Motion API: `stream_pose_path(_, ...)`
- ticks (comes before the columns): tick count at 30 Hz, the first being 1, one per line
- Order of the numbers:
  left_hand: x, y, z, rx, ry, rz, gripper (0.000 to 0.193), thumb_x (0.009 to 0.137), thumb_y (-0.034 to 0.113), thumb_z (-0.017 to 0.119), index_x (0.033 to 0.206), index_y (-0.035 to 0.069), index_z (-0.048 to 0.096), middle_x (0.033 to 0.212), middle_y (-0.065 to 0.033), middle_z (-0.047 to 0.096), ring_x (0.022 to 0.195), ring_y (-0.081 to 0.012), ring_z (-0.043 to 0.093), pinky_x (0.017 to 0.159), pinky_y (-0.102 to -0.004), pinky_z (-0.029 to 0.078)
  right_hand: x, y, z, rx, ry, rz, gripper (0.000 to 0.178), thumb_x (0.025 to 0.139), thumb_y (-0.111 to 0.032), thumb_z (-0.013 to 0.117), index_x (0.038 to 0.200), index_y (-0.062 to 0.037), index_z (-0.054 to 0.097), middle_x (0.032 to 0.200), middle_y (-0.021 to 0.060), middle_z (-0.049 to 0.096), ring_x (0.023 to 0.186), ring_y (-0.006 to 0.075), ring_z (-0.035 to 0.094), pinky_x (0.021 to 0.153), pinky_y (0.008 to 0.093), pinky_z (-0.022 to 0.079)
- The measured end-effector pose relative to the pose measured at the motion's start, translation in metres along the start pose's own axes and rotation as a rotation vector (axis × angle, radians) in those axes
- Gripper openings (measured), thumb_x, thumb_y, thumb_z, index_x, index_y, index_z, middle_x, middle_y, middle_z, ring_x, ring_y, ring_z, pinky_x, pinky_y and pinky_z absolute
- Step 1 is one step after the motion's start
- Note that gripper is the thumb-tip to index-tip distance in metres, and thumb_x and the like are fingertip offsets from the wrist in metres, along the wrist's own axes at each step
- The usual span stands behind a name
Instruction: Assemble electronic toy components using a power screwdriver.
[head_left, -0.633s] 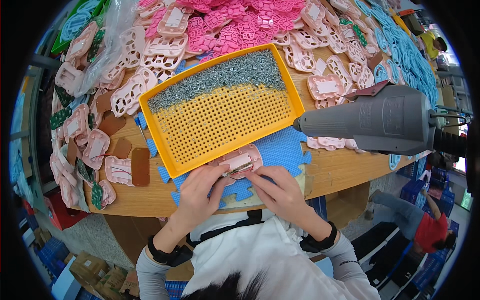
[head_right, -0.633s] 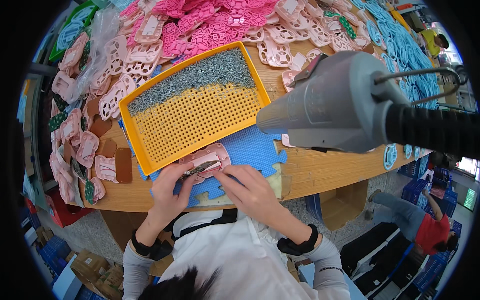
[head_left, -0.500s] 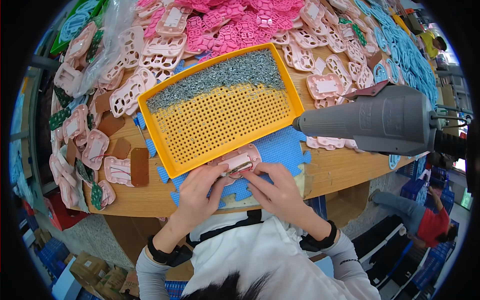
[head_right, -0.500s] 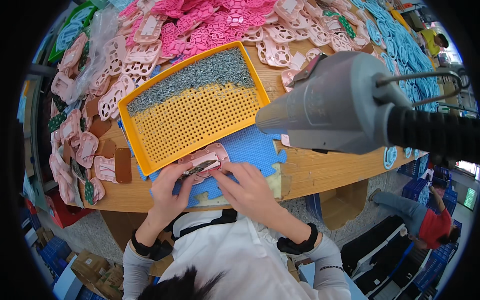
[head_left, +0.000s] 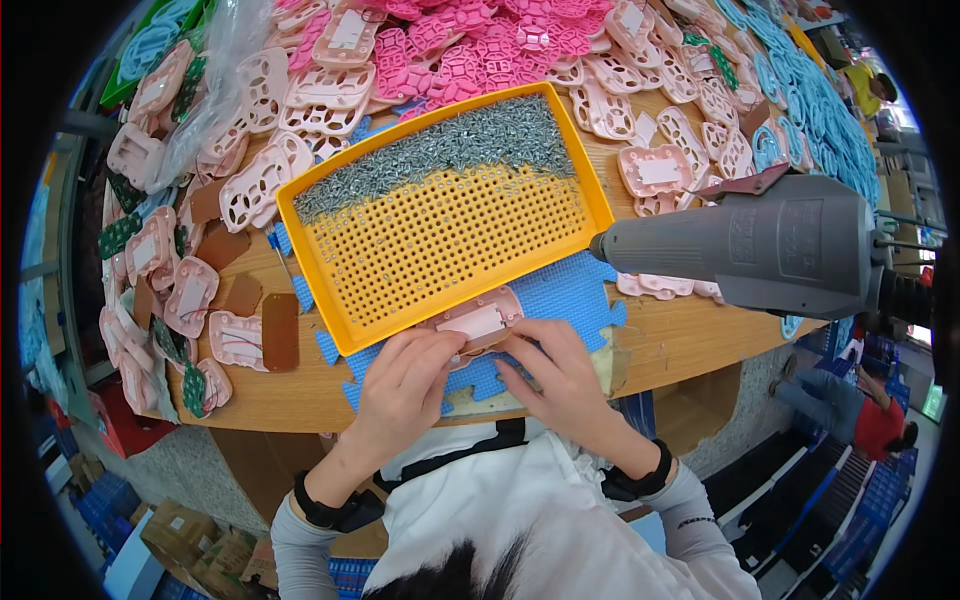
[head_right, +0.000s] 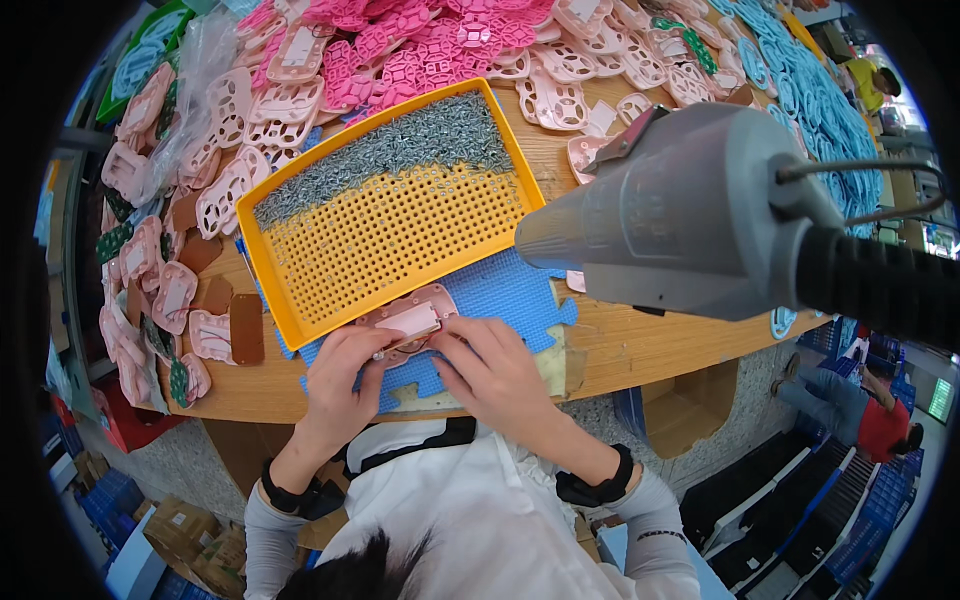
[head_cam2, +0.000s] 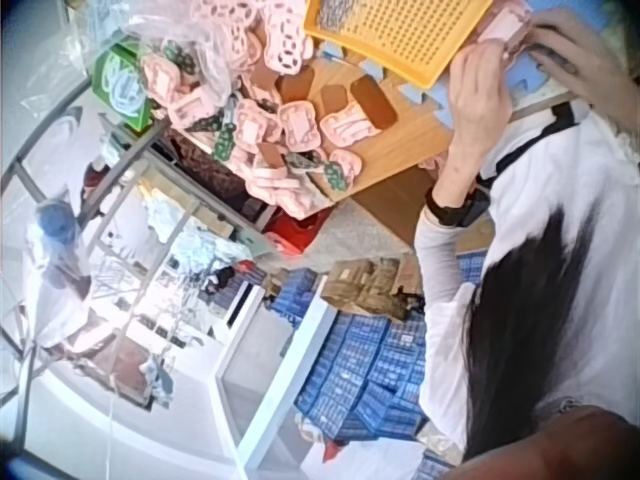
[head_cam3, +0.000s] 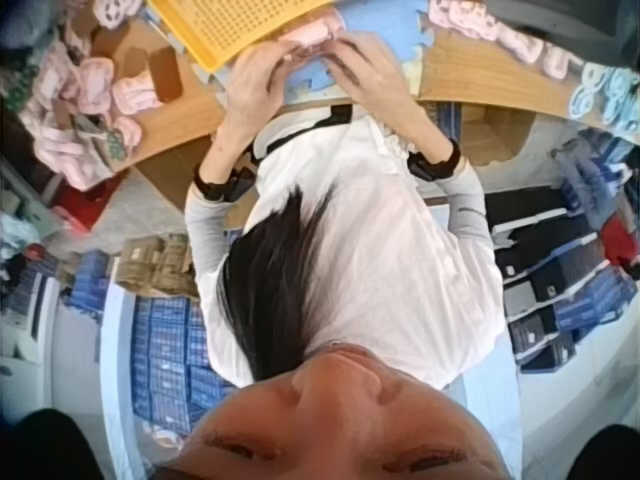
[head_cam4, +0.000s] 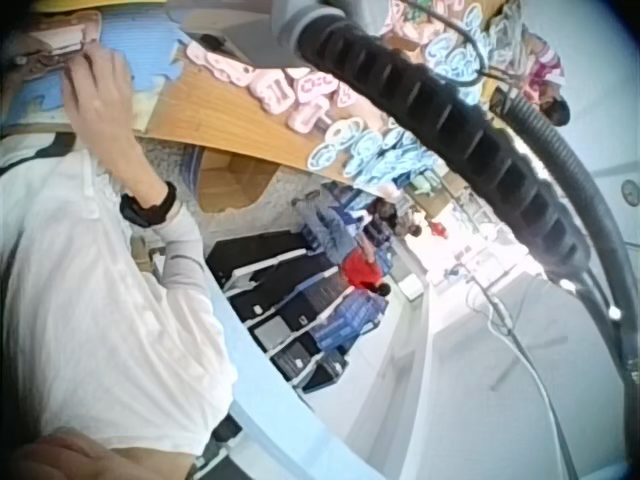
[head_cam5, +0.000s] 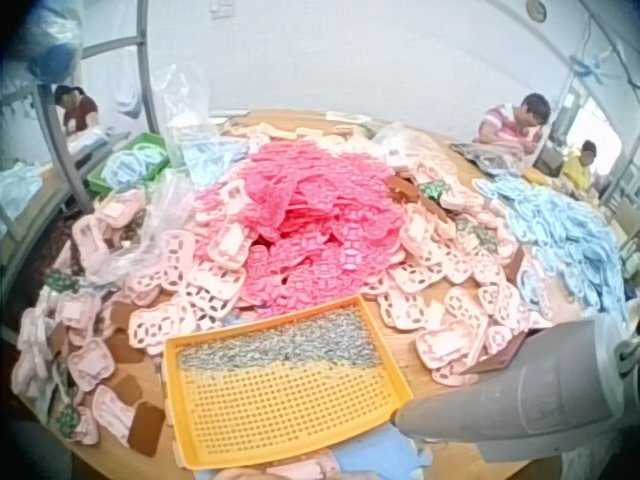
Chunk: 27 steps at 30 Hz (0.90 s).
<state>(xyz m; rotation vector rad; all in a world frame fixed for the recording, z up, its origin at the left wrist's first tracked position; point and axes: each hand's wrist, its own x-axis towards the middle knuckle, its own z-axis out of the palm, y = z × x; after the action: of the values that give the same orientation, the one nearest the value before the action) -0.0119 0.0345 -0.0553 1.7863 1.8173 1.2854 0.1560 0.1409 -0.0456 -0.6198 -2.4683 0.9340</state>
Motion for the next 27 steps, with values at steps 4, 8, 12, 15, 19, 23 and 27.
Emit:
stream_pose_path(4,-0.001,-0.001,0.001,0.006,0.013,-0.001,0.039,0.067,-0.007,0.066,0.104,0.000,0.058,0.098,-0.0106,0.064,0.082,-0.0270,0.060,0.071,-0.0349,0.050,-0.002,-0.004,0.001,-0.103,-0.052,-0.020,0.029,0.071,-0.003,0.068,0.098,0.0011,0.059,0.105,0.0121,0.055,0.089,0.0279,0.054,0.075,0.0350,0.045)
stream_pose_path(8,0.001,0.002,-0.007,0.125,-0.050,0.071,0.037,0.065,-0.002,0.064,0.103,0.001,0.063,0.099,-0.0086,0.065,0.082,-0.0234,0.059,0.070,-0.0324,0.049,-0.004,-0.001,-0.002,-0.050,-0.092,-0.019,0.029,0.071,0.001,0.067,0.098,0.0019,0.059,0.111,0.0135,0.054,0.092,0.0293,0.055,0.078,0.0362,0.046)
stream_pose_path(12,0.003,0.002,-0.012,0.180,-0.096,0.106,0.038,0.064,0.001,0.063,0.103,0.003,0.066,0.097,-0.0067,0.065,0.081,-0.0202,0.058,0.068,-0.0307,0.049,-0.010,0.011,-0.004,0.128,-0.034,-0.029,0.032,0.070,0.004,0.065,0.102,0.0012,0.059,0.117,0.0142,0.053,0.095,0.0300,0.057,0.079,0.0363,0.048)
stream_pose_path(15,0.002,-0.001,-0.010,0.122,-0.059,0.070,0.041,0.064,-0.002,0.064,0.105,0.002,0.065,0.092,-0.0063,0.066,0.078,-0.0203,0.059,0.064,-0.0303,0.049,-0.010,0.010,-0.005,0.097,-0.026,0.012,0.031,0.069,0.005,0.068,0.098,0.0008,0.062,0.122,0.0139,0.053,0.097,0.0278,0.057,0.081,0.0332,0.048)
stream_pose_path(19,0.003,0.003,-0.007,0.105,0.014,0.010,0.045,0.063,-0.007,0.065,0.107,0.001,0.063,0.083,-0.0058,0.066,0.074,-0.0212,0.060,0.060,-0.0292,0.048,-0.006,0.009,-0.003,-0.004,-0.027,-0.079,0.041,0.067,0.004,0.066,0.108,-0.0016,0.061,0.119,0.0137,0.053,0.091,0.0285,0.058,0.076,0.0341,0.049)
stream_pose_path(23,0.002,0.004,-0.005,0.107,0.017,-0.002,0.044,0.064,-0.007,0.065,0.107,0.000,0.063,0.085,-0.0068,0.066,0.074,-0.0215,0.060,0.061,-0.0291,0.048,-0.005,0.008,-0.002,-0.048,-0.014,-0.090,0.041,0.066,0.003,0.066,0.107,-0.0021,0.061,0.118,0.0132,0.053,0.088,0.0268,0.058,0.073,0.0328,0.049)
stream_pose_path(27,0.003,0.008,-0.003,0.143,0.014,0.031,0.040,0.069,-0.007,0.065,0.108,0.000,0.063,0.086,-0.0088,0.064,0.073,-0.0223,0.059,0.061,-0.0294,0.047,-0.006,0.006,0.002,-0.050,-0.014,-0.062,0.042,0.066,0.002,0.067,0.107,-0.0027,0.062,0.116,0.0132,0.053,0.090,0.0263,0.057,0.073,0.0326,0.049)
